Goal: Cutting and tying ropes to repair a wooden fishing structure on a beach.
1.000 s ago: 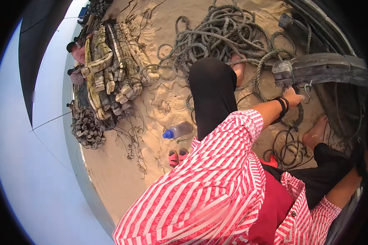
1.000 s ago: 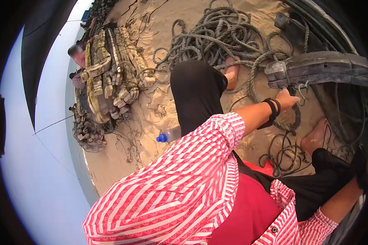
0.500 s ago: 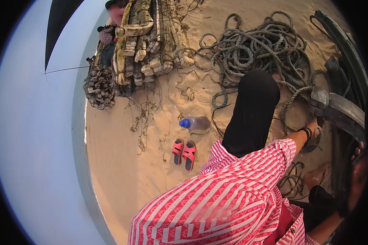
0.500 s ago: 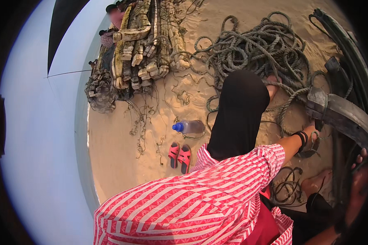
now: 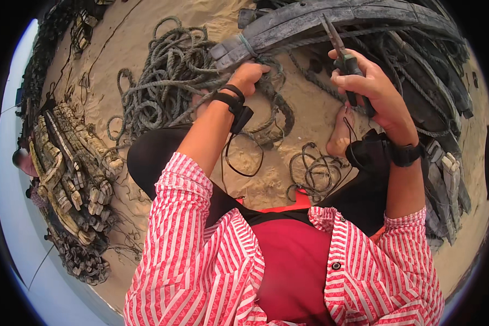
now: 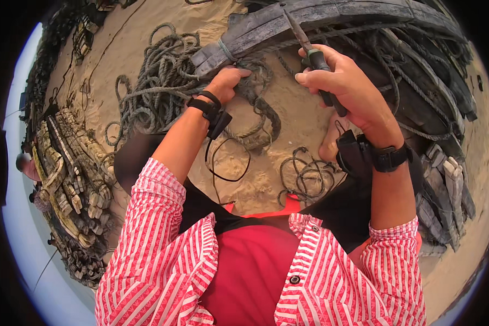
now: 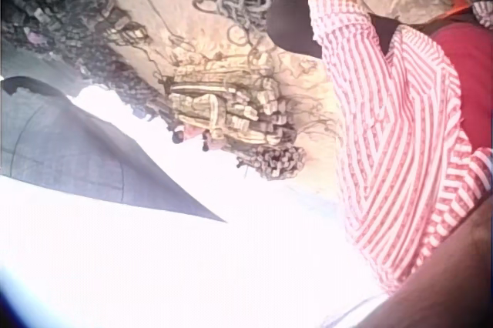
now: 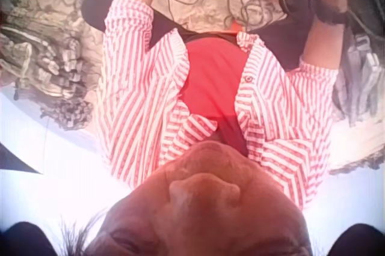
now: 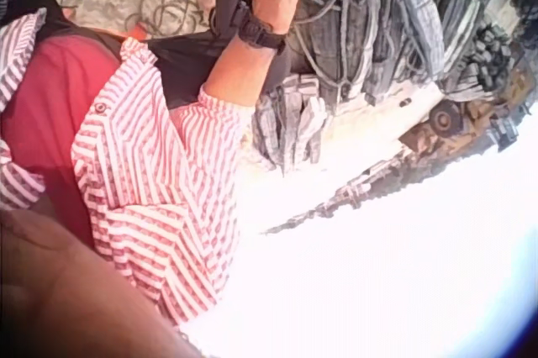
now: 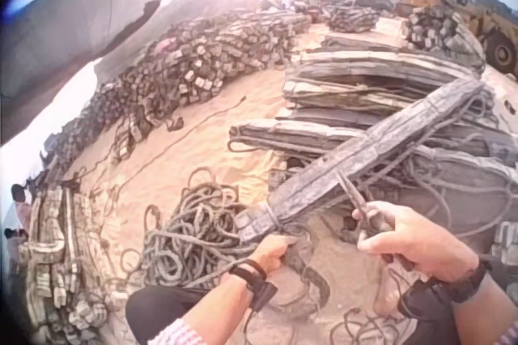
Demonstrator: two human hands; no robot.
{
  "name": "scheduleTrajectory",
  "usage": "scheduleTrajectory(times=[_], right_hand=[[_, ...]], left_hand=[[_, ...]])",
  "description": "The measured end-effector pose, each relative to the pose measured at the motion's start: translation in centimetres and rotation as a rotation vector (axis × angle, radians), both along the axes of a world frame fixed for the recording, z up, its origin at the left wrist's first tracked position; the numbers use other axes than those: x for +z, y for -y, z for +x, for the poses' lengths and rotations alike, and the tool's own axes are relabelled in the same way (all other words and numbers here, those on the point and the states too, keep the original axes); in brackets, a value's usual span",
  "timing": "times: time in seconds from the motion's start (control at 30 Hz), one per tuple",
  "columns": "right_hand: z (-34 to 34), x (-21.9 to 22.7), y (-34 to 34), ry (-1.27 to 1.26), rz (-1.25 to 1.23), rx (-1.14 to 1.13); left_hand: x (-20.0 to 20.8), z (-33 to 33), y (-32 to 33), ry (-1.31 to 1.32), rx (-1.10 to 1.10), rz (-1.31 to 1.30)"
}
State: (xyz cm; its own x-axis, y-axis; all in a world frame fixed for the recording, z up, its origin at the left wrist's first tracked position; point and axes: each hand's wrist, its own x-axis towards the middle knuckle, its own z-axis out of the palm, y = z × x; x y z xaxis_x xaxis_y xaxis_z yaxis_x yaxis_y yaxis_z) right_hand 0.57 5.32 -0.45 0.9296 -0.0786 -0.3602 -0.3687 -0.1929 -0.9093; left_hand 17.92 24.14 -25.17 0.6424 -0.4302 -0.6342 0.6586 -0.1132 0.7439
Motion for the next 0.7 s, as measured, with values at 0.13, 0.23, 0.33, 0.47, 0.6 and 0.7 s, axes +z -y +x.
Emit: scheduleTrajectory(times=[0.13, 0.23, 0.33, 0.47, 0.6, 0.7], right_hand=[[-0.4, -1.2, -0.6, 0.045, -0.170, 0.101], [0.0, -3.8, -1.4, 0.297, -0.455, 0.171], [0.5, -3.9, -2.6, 0.354, -0.661, 0.245], [0.6, -5.4, -3.0, 0.438, -0.825, 0.291], [0.7, -5.4, -4.2, 0.313, -0.919, 0.272], [1.0, -5.5, -4.4, 0.235, -0.850, 0.335]], left_hand=[[10.4, 0.6, -4.4, -0.029, -0.077, -0.125], [12.2, -1.9, -6.8, -0.007, -0.071, -0.187], [12.3, -4.1, -7.3, -0.151, 0.104, -0.247], [10.3, -5.4, -7.3, -0.066, -0.016, -0.037], [10.6, -5.9, -7.7, -0.036, -0.159, -0.107], [12.5, -7.0, -7.2, 0.046, -0.154, -0.157]])
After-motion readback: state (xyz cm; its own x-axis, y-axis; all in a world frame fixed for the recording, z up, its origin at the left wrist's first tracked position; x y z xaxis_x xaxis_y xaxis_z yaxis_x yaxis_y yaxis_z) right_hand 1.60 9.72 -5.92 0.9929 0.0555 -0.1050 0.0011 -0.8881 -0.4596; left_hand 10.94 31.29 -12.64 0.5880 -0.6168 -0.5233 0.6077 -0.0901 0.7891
